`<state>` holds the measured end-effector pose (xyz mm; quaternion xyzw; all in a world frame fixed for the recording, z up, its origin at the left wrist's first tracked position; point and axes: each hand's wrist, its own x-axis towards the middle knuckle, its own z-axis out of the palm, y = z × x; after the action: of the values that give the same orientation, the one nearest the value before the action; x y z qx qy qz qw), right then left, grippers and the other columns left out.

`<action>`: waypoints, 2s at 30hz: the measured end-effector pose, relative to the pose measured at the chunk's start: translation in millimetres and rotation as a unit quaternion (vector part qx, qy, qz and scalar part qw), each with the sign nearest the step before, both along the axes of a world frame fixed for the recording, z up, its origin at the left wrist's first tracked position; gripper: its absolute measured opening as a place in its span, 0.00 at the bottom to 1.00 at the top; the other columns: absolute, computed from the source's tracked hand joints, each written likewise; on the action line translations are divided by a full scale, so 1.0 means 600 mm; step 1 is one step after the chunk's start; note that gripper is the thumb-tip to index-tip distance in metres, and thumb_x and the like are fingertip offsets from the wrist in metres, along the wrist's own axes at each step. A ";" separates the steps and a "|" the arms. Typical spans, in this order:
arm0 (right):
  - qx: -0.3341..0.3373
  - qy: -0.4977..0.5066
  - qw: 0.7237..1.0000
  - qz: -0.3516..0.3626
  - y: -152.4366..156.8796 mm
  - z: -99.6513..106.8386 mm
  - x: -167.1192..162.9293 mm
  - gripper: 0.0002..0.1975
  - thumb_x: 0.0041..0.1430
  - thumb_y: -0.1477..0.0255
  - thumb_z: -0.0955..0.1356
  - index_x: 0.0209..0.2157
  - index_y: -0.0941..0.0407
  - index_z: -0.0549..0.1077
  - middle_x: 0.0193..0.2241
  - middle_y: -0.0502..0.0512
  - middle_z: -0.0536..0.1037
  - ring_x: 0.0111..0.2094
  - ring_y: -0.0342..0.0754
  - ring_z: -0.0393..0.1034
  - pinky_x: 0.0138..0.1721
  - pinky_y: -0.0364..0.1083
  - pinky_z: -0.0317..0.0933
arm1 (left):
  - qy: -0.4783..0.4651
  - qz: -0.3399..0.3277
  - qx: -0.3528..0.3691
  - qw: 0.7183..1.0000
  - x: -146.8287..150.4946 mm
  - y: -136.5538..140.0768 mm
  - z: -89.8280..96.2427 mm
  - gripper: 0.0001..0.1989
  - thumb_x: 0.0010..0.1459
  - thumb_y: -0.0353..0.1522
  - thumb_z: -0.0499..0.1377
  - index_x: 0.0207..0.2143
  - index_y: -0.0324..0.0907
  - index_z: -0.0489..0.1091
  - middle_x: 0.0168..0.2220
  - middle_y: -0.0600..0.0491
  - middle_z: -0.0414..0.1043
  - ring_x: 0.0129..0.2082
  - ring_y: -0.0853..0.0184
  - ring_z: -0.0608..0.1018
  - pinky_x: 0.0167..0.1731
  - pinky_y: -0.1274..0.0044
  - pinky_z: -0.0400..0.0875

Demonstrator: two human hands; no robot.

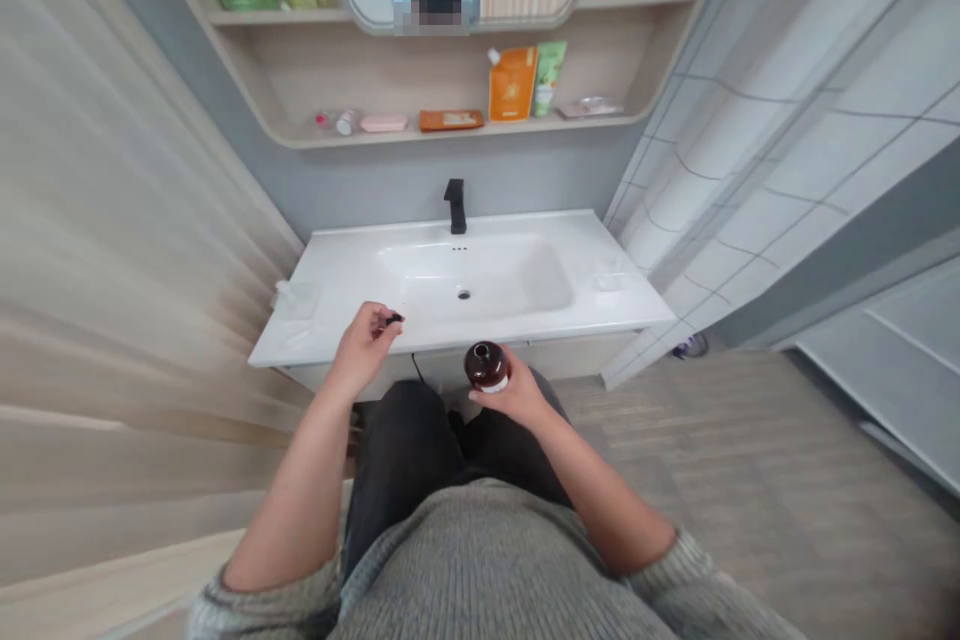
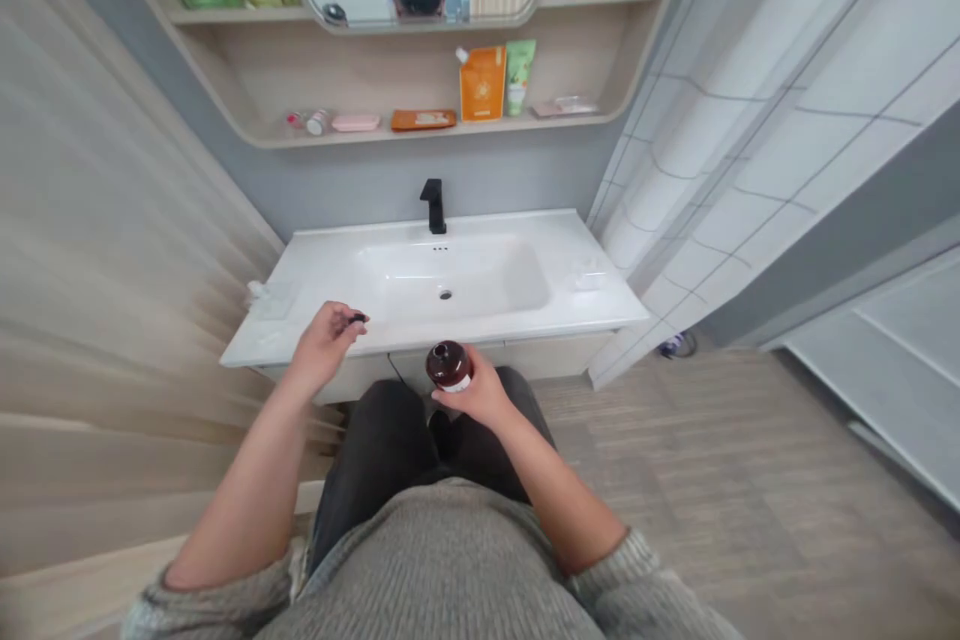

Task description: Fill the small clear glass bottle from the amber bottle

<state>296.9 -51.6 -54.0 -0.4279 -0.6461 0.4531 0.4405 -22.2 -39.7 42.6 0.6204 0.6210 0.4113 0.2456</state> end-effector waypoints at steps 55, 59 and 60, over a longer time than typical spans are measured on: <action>0.022 0.062 0.985 0.157 0.053 0.000 -0.041 0.71 0.51 0.62 0.87 0.84 0.42 0.46 0.78 0.67 0.64 0.74 0.66 0.69 0.67 0.64 0.75 | -0.158 0.007 0.026 0.987 0.169 -0.016 -0.089 0.39 0.43 0.40 0.82 0.57 0.46 0.74 0.52 0.47 0.84 0.53 0.51 0.87 0.59 0.57 0.82; 0.037 0.036 0.998 0.028 0.110 0.006 0.073 0.42 0.60 0.56 0.82 0.72 0.44 0.70 0.73 0.65 0.72 0.68 0.64 0.74 0.56 0.61 0.81 | -0.155 0.036 0.038 0.987 0.127 0.000 -0.089 0.40 0.41 0.42 0.82 0.56 0.45 0.74 0.51 0.47 0.85 0.50 0.52 0.87 0.58 0.57 0.83; 0.049 0.028 0.997 -0.048 0.132 0.008 0.111 0.35 0.63 0.55 0.80 0.68 0.46 0.74 0.67 0.65 0.77 0.64 0.64 0.77 0.55 0.61 0.81 | -0.155 0.043 0.042 0.986 0.116 0.006 -0.091 0.40 0.41 0.42 0.82 0.56 0.45 0.74 0.50 0.47 0.84 0.50 0.53 0.87 0.59 0.57 0.83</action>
<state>363.4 27.8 -49.0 -0.4236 -0.6334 0.4115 0.5001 47.3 -36.2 -11.9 0.5314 0.5836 0.5383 0.2953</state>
